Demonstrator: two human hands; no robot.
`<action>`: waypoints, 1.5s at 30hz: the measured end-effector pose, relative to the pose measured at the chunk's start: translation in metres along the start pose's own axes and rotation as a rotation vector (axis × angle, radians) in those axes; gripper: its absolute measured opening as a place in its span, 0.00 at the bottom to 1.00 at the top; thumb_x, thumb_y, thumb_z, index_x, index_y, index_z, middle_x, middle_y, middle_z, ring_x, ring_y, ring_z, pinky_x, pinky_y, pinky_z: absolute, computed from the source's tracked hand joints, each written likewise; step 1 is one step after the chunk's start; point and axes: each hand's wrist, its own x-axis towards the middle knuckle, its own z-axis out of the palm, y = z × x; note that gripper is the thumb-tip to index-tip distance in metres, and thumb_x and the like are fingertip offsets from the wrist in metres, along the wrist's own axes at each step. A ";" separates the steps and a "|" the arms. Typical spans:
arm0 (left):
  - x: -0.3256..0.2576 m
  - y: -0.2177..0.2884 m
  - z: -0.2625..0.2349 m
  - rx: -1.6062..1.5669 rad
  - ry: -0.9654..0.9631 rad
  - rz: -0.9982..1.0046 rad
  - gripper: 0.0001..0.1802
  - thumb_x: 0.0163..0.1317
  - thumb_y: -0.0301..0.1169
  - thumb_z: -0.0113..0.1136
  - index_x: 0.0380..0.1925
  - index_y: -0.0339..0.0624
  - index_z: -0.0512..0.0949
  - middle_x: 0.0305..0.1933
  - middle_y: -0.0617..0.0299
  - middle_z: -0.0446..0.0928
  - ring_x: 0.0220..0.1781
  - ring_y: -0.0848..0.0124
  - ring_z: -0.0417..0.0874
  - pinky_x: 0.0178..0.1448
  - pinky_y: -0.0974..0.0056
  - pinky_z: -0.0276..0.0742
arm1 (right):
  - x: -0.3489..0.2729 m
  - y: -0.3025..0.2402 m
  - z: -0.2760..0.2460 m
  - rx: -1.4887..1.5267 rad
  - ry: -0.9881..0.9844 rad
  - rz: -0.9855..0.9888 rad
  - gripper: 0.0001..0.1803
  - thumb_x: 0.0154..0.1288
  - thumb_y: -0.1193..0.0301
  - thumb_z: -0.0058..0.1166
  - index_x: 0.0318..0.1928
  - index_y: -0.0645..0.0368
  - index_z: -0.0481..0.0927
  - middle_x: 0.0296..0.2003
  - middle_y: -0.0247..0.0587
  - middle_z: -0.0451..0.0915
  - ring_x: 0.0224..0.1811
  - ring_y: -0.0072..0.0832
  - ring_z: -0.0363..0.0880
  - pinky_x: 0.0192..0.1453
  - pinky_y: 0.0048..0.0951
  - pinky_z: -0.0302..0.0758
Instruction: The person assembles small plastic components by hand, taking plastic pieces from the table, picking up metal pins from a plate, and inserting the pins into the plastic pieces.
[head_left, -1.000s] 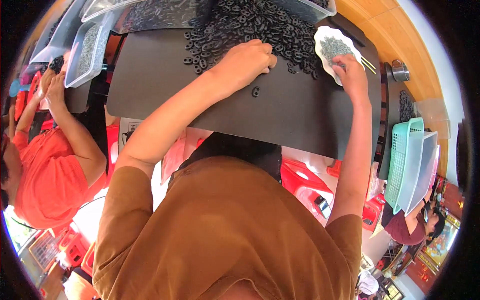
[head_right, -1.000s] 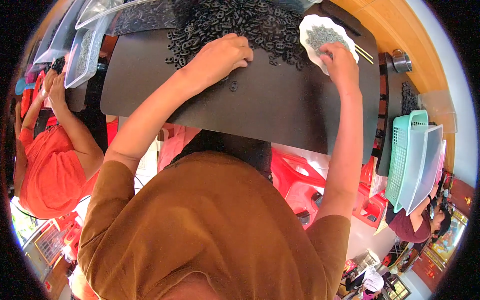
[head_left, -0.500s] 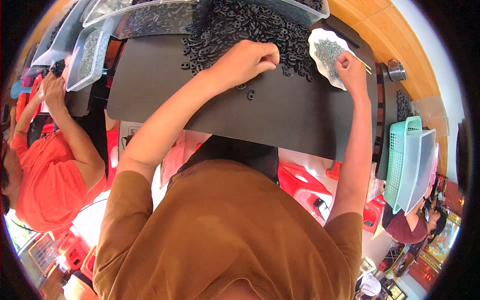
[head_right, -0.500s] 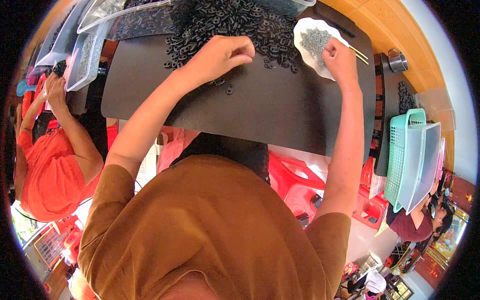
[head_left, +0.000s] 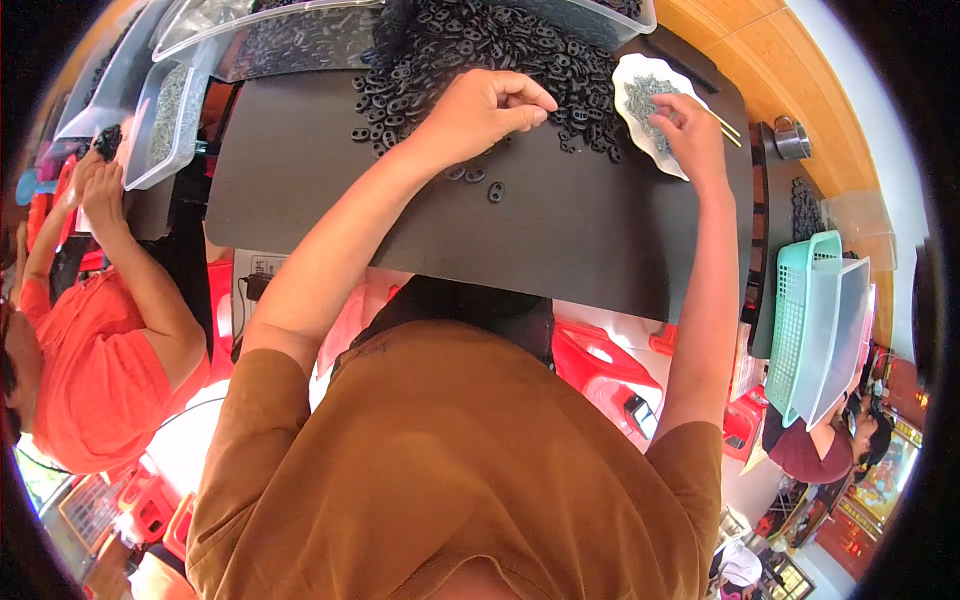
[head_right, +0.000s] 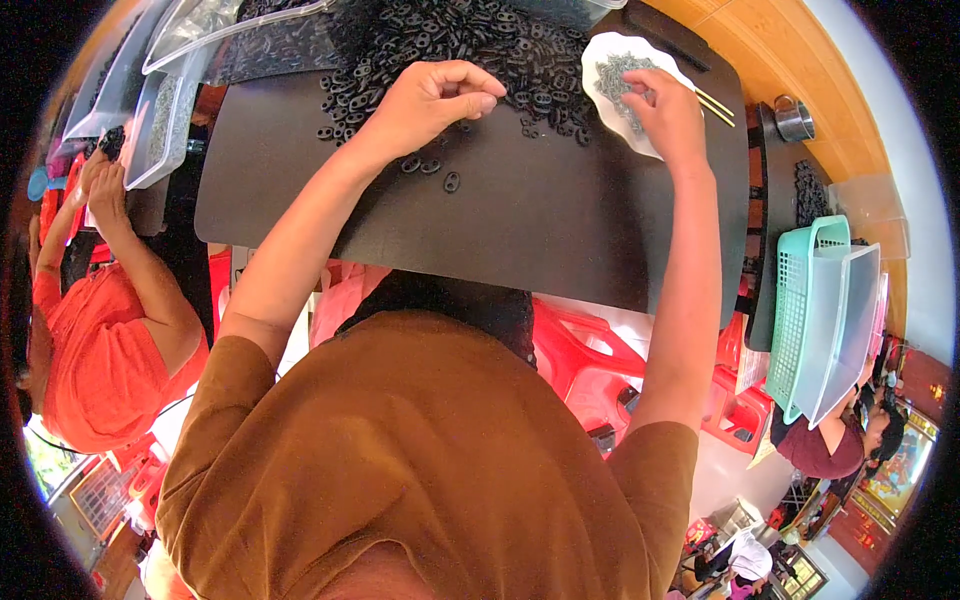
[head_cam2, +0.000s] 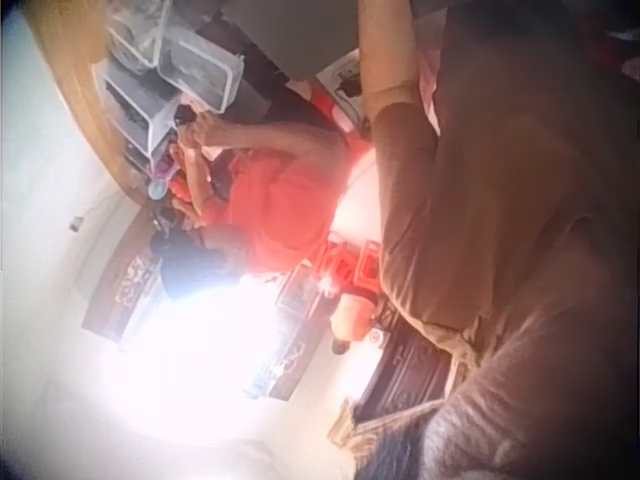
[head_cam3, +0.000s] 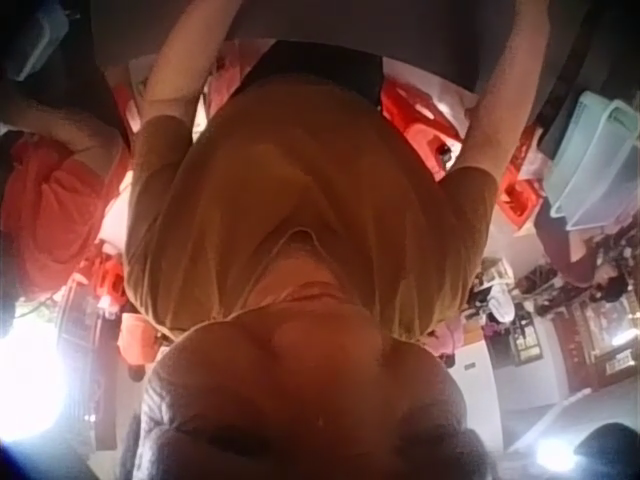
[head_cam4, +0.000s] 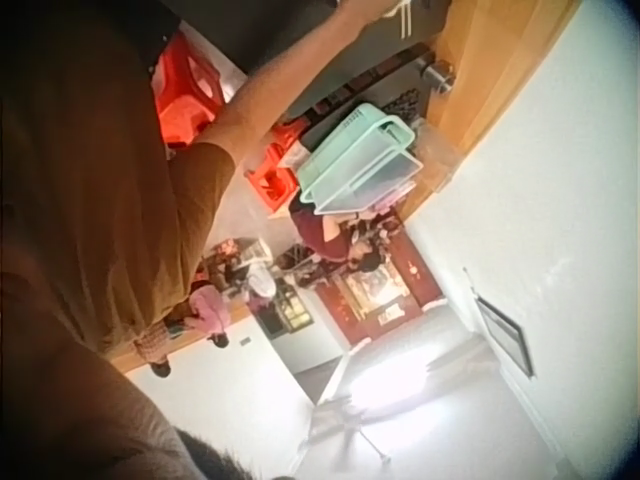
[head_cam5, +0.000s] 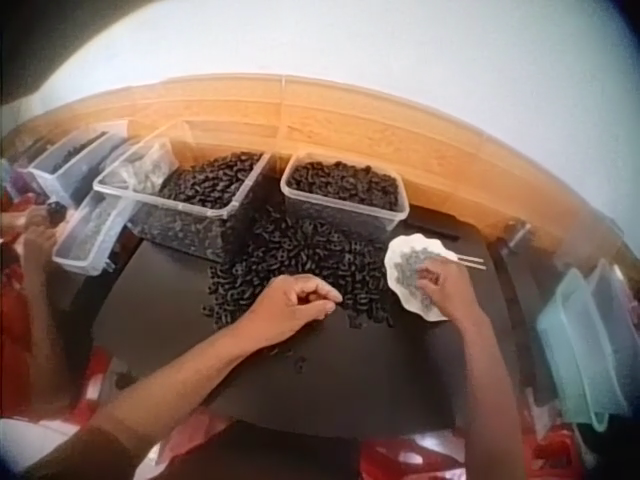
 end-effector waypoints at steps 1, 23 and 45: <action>0.001 0.000 0.001 0.001 0.002 0.000 0.08 0.63 0.29 0.60 0.40 0.38 0.81 0.31 0.67 0.80 0.33 0.81 0.78 0.40 0.74 0.75 | 0.003 -0.007 0.001 -0.104 -0.043 -0.019 0.10 0.56 0.73 0.60 0.40 0.56 0.83 0.33 0.38 0.82 0.31 0.30 0.79 0.39 0.28 0.75; 0.000 -0.011 -0.009 -0.352 0.070 -0.073 0.11 0.61 0.27 0.61 0.43 0.35 0.80 0.36 0.61 0.82 0.40 0.77 0.81 0.47 0.72 0.77 | -0.002 0.019 -0.008 0.105 -0.097 0.140 0.07 0.58 0.79 0.56 0.39 0.63 0.79 0.26 0.36 0.79 0.28 0.21 0.76 0.36 0.24 0.73; -0.004 -0.006 -0.007 -0.448 0.085 -0.105 0.10 0.60 0.26 0.63 0.42 0.36 0.79 0.38 0.64 0.81 0.39 0.78 0.81 0.45 0.72 0.77 | -0.017 -0.030 -0.001 0.726 0.095 0.224 0.06 0.65 0.76 0.54 0.42 0.62 0.77 0.36 0.38 0.81 0.36 0.22 0.81 0.39 0.20 0.76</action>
